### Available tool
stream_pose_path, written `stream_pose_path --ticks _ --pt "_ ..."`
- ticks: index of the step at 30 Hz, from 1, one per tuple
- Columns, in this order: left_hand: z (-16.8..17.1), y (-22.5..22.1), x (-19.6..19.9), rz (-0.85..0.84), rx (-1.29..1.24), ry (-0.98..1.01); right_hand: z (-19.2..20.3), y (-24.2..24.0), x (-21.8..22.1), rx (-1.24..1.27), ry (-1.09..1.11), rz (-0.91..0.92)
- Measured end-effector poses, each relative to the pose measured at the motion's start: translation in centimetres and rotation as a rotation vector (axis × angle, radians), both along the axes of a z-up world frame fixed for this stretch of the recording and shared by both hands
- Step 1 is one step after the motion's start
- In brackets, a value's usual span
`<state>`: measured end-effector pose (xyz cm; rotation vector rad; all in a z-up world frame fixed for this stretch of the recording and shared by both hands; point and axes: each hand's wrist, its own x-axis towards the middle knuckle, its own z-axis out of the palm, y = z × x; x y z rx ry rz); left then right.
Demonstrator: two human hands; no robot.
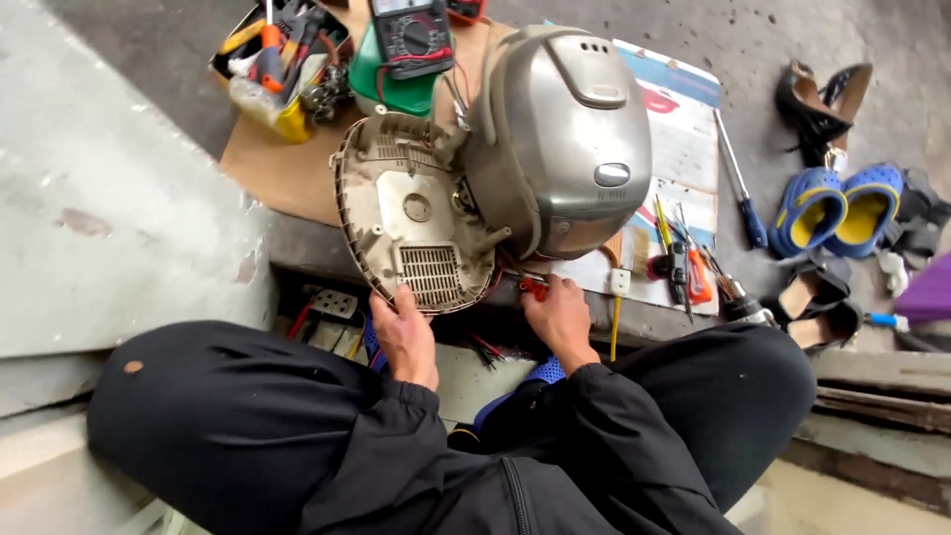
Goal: Troubleshooting and repairing a rice cooker by inspecting internal components and testing the interface.
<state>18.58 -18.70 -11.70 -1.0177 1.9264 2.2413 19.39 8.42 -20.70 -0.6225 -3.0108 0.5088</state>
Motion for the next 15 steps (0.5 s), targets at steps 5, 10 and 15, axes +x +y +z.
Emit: stream_pose_path --ticks 5,10,15 --pt "1.2 -0.3 -0.4 0.022 0.162 0.026 4.1 -1.1 0.7 0.158 0.065 0.310" --pt "2.0 0.2 -0.3 0.062 0.205 0.065 7.9 -4.6 1.2 -0.377 -0.299 0.181" --pt "-0.3 0.5 -0.2 0.101 0.189 0.015 9.1 -4.3 1.2 -0.332 -0.318 0.087"
